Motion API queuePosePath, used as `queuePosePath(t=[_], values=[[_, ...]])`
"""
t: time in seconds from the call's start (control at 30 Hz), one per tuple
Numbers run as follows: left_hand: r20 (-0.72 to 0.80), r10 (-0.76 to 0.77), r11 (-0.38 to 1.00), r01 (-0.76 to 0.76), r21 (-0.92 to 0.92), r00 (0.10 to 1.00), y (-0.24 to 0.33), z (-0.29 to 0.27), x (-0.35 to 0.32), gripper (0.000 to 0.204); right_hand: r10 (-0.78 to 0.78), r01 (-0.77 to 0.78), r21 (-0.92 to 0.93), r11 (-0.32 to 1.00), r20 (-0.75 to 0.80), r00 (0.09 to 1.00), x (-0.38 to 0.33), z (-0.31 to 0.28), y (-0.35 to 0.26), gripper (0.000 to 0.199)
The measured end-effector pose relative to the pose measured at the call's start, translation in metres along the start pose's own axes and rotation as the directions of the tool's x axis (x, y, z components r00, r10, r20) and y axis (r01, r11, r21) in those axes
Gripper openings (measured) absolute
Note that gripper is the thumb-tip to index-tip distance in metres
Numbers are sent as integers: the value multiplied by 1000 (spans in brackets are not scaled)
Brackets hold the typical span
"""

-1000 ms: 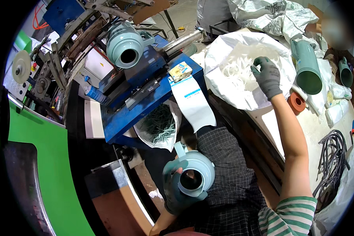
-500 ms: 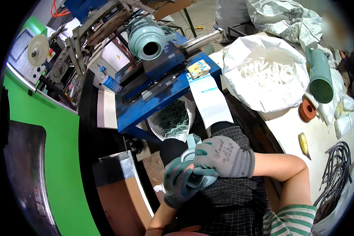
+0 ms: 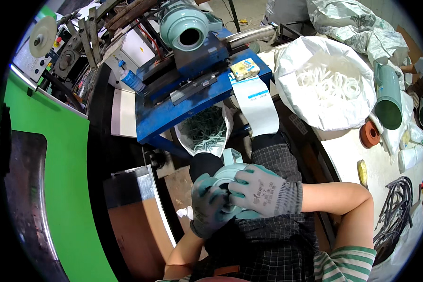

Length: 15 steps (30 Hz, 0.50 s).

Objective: The person assembles light blue plastic kettles by attaching grey handles and white lids. They repeatedly pick up kettle bodies, handles, and lids from a workbench, fit the components together, and place the finished units on a nearby surface.

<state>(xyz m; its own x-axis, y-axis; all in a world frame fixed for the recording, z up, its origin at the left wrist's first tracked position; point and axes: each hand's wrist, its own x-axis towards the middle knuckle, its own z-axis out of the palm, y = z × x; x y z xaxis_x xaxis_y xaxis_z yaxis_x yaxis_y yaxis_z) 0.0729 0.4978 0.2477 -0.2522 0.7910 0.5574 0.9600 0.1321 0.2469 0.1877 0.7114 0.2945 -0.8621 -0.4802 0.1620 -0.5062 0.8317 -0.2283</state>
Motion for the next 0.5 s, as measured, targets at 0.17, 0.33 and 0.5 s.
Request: queuePosePath(t=[0.17, 0.33, 0.5], values=[[50, -37, 989, 29, 142, 998, 9, -18, -3, 67, 5, -7, -21, 1000, -123, 992, 9, 15, 0, 45], [84, -168, 968, 148, 200, 982, 18, -18, -3, 63, 2, -18, -67, 998, -229, 974, 9, 39, -5, 31], [193, -337, 930, 293, 223, 922, 24, -28, 5, 39, 113, -122, -22, 992, -244, 963, 14, 41, -7, 24]])
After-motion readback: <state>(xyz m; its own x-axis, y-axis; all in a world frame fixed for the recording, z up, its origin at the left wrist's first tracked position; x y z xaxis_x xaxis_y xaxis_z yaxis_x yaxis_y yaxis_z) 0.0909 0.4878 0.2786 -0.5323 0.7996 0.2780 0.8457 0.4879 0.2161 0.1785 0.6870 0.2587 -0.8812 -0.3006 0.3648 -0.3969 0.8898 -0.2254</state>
